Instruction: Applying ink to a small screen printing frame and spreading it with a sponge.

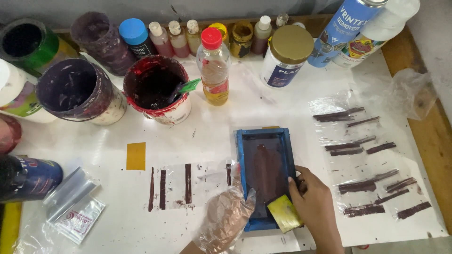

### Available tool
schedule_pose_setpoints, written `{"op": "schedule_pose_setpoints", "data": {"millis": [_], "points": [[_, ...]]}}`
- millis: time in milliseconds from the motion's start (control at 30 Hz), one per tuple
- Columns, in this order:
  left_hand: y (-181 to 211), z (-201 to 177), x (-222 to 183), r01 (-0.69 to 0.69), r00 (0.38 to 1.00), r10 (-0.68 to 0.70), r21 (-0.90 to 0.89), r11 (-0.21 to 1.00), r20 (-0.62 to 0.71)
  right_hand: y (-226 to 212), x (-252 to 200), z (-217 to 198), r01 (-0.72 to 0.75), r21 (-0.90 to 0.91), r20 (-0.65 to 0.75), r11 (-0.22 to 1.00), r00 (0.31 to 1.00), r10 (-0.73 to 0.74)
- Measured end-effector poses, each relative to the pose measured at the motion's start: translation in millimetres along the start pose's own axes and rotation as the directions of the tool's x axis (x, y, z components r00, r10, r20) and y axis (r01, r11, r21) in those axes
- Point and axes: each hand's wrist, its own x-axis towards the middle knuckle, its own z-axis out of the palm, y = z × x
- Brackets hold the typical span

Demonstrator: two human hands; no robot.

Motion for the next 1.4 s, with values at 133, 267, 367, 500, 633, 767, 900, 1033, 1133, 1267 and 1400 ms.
{"op": "schedule_pose_setpoints", "data": {"millis": [133,267,367,500,633,767,900,1033,1133,1267,1400], "points": [[1.4,0.3,-2.9,-0.051,0.995,0.042,-0.104,0.993,-0.087,-15.1,-2.1,-12.3,-0.058,0.025,0.009,0.998,0.998,0.058],[21.7,-22.7,-22.1,-0.043,0.996,0.055,-0.168,0.985,0.068,-7.9,-5.8,-26.6,-0.135,0.071,-0.030,0.988,0.990,0.137],[32.0,-50.8,-56.8,-0.198,0.975,0.221,-0.410,0.891,0.010,-2.5,-14.9,-48.8,-0.223,0.063,-0.056,0.973,0.972,0.226],[8.1,8.6,-29.5,-0.431,0.902,0.428,-0.085,0.899,-0.053,68.1,-20.6,-58.5,-0.241,-0.013,-0.260,0.970,0.938,0.229],[-3.7,67.7,-1.7,-0.402,0.886,0.441,0.238,0.884,-0.144,102.5,-32.3,-69.7,-0.108,-0.034,-0.497,0.994,0.864,0.077],[9.1,48.3,-12.3,0.032,0.692,0.698,0.959,-0.282,0.182,96.7,-43.4,-73.1,-0.074,0.097,-0.521,0.993,0.846,0.114],[-1.0,83.9,7.1,0.421,0.613,0.789,0.824,-0.378,0.049,77.5,-50.7,-76.6,-0.095,0.169,-0.496,0.981,0.852,0.168],[17.9,50.5,-5.9,0.018,0.576,0.814,0.994,-0.107,0.077,79.8,-54.4,-74.5,-0.091,0.145,-0.483,0.985,0.863,0.151],[19.0,63.8,3.4,0.168,0.505,0.861,0.985,-0.030,-0.060,80.5,-56.0,-73.5,-0.060,0.143,-0.479,0.988,0.869,0.123],[19.6,75.2,16.1,0.033,0.428,0.880,0.977,0.213,-0.206,33.6,-57.9,-83.6,-0.293,0.056,-0.335,0.954,0.895,0.295],[27.1,20.3,-18.2,-0.467,0.875,0.453,-0.054,0.882,-0.168,11.6,-58.1,-82.4,-0.231,0.120,-0.289,0.966,0.923,0.256]]}}
